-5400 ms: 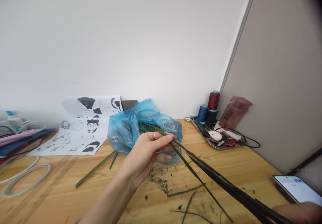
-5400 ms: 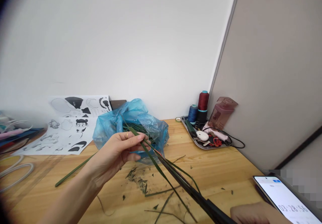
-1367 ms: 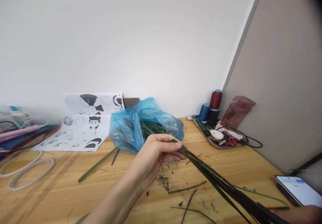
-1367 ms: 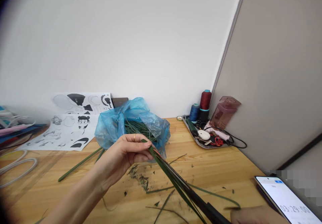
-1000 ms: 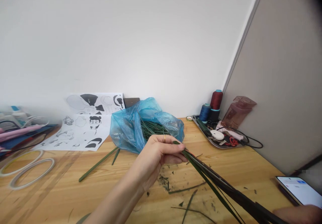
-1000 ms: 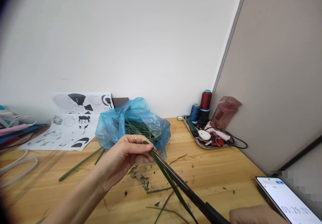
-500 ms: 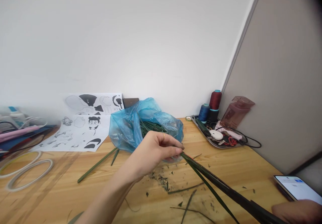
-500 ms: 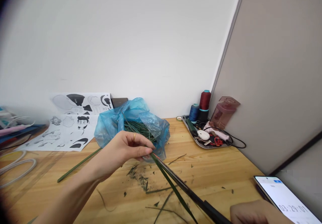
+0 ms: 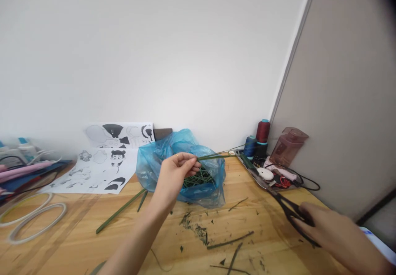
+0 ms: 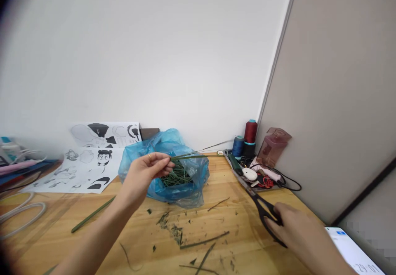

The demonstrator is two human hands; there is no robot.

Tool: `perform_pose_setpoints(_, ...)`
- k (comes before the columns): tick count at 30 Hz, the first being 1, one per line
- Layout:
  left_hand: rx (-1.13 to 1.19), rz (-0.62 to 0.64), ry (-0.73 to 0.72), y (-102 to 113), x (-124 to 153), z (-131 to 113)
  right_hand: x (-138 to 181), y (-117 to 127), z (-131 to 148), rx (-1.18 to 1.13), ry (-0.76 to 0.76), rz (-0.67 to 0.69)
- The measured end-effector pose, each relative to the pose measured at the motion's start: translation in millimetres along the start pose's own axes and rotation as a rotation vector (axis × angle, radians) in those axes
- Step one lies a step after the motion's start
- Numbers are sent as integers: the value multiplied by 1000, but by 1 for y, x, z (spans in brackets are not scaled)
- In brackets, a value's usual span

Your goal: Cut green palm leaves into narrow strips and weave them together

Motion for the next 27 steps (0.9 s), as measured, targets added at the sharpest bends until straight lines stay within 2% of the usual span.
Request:
perform_pose_setpoints(3, 227, 25, 196, -16, 9, 17, -6, -35, 11, 9, 25, 191)
perform_pose_setpoints(5, 315, 33, 287, -26, 16, 26, -8, -38, 19, 6, 53, 215)
perform_pose_setpoints(6, 344, 36, 317, -31, 19, 30, -8, -32, 25, 1, 73, 199)
perform_pose_setpoints(8, 380, 46, 358, -38, 25, 35, -9, -3, 42, -50, 113, 98)
perform_pose_setpoints(9, 389, 50, 374, -42, 28, 37, -9, 17, 52, -137, 129, 27)
perform_pose_setpoints(11, 396, 62, 398, -48, 33, 41, -9, 58, 79, -453, 220, -91)
perform_pose_setpoints(12, 396, 72, 403, -50, 36, 42, -11, 74, 89, -611, 194, -98)
perform_pose_setpoints(13, 394, 84, 401, -53, 39, 42, -14, 83, 98, -753, 138, -50)
perform_pose_setpoints(15, 387, 113, 393, -58, 43, 43, -22, 92, 115, -974, 71, 28)
perform_pose_setpoints(17, 377, 141, 408, -63, 48, 44, -32, 90, 126, -1136, 37, 90)
perform_pose_setpoints(20, 340, 198, 462, -67, 53, 47, -43, 80, 130, -1279, 18, 90)
perform_pose_setpoints(24, 216, 306, 482, -71, 55, 50, -48, 73, 129, -1246, 56, 80)
perform_pose_setpoints(27, 192, 314, 487, -70, 55, 55, -48, 71, 129, -1201, 85, 107)
Point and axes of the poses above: each hand's wrist, its own x-axis away from the middle knuckle, its own y-axis out of the back of the hand, z = x × y, the point moved 5 cm from there along -x, towards the middle knuckle, and after that the axes turned 5 degrees about x, right-handed, at the moved point
